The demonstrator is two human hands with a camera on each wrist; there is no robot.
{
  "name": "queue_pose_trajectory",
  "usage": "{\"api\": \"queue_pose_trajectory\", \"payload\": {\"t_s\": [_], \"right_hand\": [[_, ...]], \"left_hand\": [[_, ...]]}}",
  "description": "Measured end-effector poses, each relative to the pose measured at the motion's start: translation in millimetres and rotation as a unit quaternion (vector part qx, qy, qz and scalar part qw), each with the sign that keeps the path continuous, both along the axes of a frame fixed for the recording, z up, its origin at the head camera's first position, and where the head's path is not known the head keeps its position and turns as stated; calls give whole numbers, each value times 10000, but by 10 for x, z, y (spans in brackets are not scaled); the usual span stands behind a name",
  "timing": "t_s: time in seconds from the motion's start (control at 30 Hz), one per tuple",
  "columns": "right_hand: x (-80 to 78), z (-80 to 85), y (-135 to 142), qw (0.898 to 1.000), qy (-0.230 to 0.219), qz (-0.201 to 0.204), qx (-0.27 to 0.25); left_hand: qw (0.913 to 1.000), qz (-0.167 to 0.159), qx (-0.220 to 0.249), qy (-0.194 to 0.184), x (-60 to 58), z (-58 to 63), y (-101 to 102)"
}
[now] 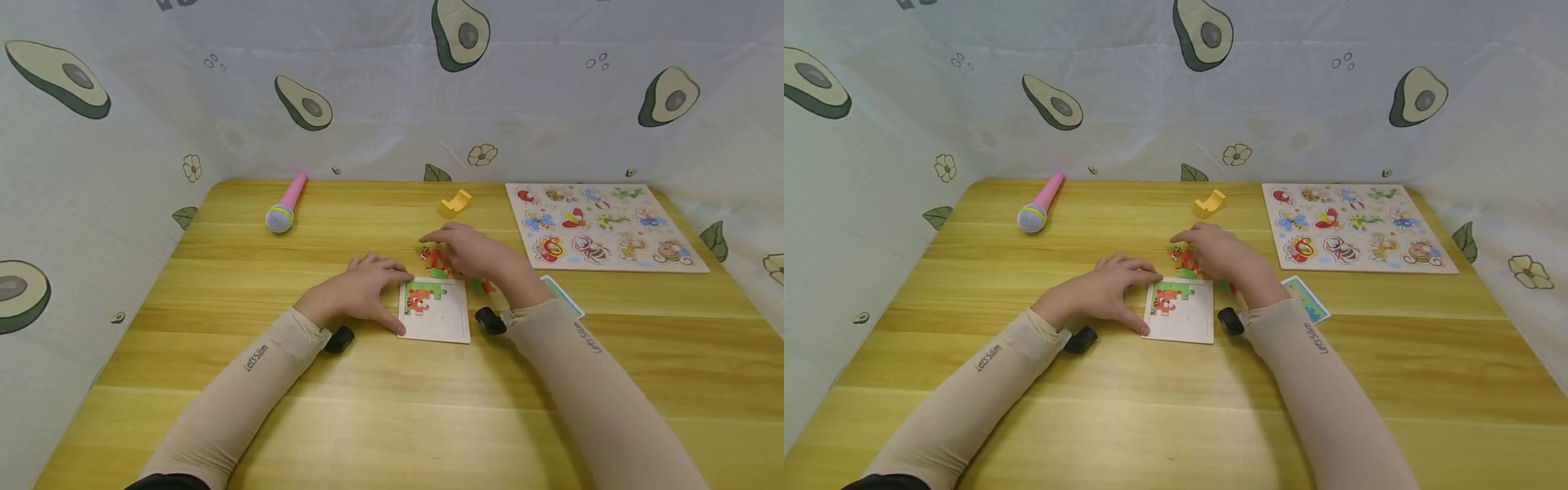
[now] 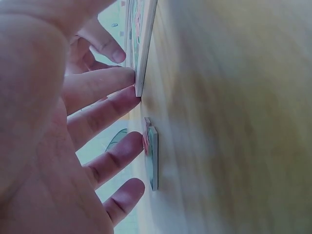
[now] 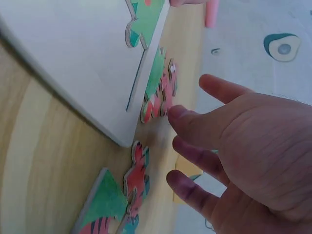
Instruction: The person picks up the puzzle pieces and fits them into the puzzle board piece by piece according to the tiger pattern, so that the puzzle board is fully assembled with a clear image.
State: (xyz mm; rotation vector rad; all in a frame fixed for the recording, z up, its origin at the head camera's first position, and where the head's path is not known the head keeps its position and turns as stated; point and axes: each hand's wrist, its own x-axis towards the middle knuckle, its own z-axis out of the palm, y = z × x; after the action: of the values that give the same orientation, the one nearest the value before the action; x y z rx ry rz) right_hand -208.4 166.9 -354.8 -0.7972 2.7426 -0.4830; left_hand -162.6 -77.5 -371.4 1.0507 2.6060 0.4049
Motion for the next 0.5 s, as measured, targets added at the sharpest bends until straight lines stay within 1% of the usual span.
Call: {"api": "queue_pose_trajectory", "payload": {"t_s": [0.17,0.37,0.5], "right_hand": [[-24,-43,-38,9999,-122,-11,75],[-56,-73,-49,9995,-107,47,278],[-89,-76,-31,9994,-144,5,322]], "left_hand": [[10000,-19,29,-40,0,-6,2],[10000,-1,25,-81,7,-11,-3],[10000,4,19,-48,3,-7,-4]]}}
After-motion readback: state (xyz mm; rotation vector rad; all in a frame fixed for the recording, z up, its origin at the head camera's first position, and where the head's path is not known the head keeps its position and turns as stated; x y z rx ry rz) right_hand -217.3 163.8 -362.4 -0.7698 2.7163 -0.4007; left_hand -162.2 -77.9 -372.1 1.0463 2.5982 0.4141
